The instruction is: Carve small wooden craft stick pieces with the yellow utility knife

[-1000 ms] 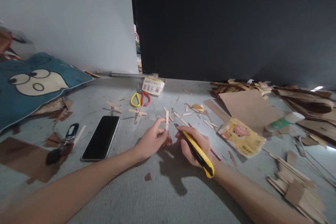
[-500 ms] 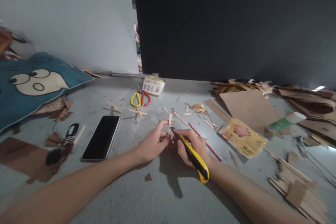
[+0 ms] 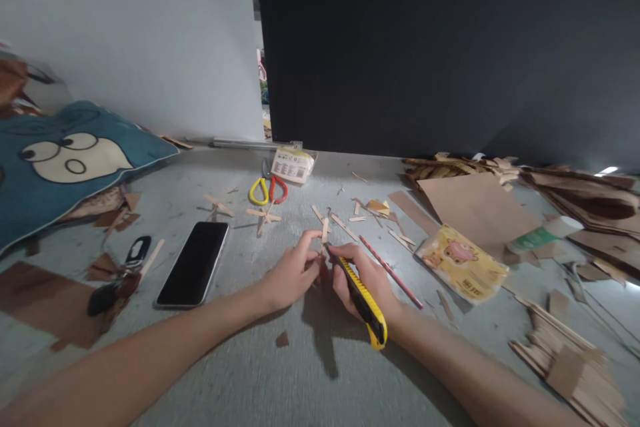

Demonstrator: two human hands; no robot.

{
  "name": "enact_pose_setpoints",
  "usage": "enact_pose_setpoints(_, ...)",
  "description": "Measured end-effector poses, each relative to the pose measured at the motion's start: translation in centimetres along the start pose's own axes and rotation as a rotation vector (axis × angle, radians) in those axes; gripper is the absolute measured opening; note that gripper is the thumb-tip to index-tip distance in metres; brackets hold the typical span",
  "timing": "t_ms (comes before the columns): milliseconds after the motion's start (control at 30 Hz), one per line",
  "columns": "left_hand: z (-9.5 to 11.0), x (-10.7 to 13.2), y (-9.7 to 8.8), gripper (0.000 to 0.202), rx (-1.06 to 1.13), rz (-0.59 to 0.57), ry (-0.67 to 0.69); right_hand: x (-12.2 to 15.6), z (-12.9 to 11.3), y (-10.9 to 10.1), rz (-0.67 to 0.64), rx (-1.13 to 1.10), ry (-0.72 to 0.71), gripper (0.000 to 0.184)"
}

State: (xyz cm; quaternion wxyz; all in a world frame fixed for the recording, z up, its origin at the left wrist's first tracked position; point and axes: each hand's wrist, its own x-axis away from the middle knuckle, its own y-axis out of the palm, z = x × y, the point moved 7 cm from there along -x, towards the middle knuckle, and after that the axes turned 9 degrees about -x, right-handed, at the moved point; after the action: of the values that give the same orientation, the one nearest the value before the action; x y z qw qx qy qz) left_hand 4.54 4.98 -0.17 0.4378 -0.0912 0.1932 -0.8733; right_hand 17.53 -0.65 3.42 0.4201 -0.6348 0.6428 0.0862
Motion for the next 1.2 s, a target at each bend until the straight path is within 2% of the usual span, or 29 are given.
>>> enact_pose_setpoints(167,-0.1,0.0,-0.1,0.034,-0.022,0.004,0.011,0.1,0.2,0.0,0.025,-0.059,0.069,0.018)
enact_pose_setpoints(300,0.2,0.0,0.0,0.032,0.042,0.001,0.023,0.1,0.9,-0.2,0.047,-0.164,0.159,0.013)
enact_pose_setpoints(467,0.4,-0.2,0.1,0.036,0.184,-0.006,0.017,-0.2,2.0,-0.3,0.050,-0.393,0.278,0.019)
enact_pose_setpoints(600,0.3,-0.3,0.0,0.035,0.200,0.014,-0.011,-0.5,2.4,-0.3,0.047,-0.518,0.331,0.024)
enact_pose_setpoints(867,0.1,-0.3,-0.2,0.036,0.190,0.042,-0.055,-0.6,3.0,-0.2,0.035,-0.572,0.381,0.028)
enact_pose_setpoints(1200,-0.4,-0.5,-0.4,0.033,0.184,0.104,-0.067,0.1,3.6,0.6,0.061,-0.541,0.326,0.023)
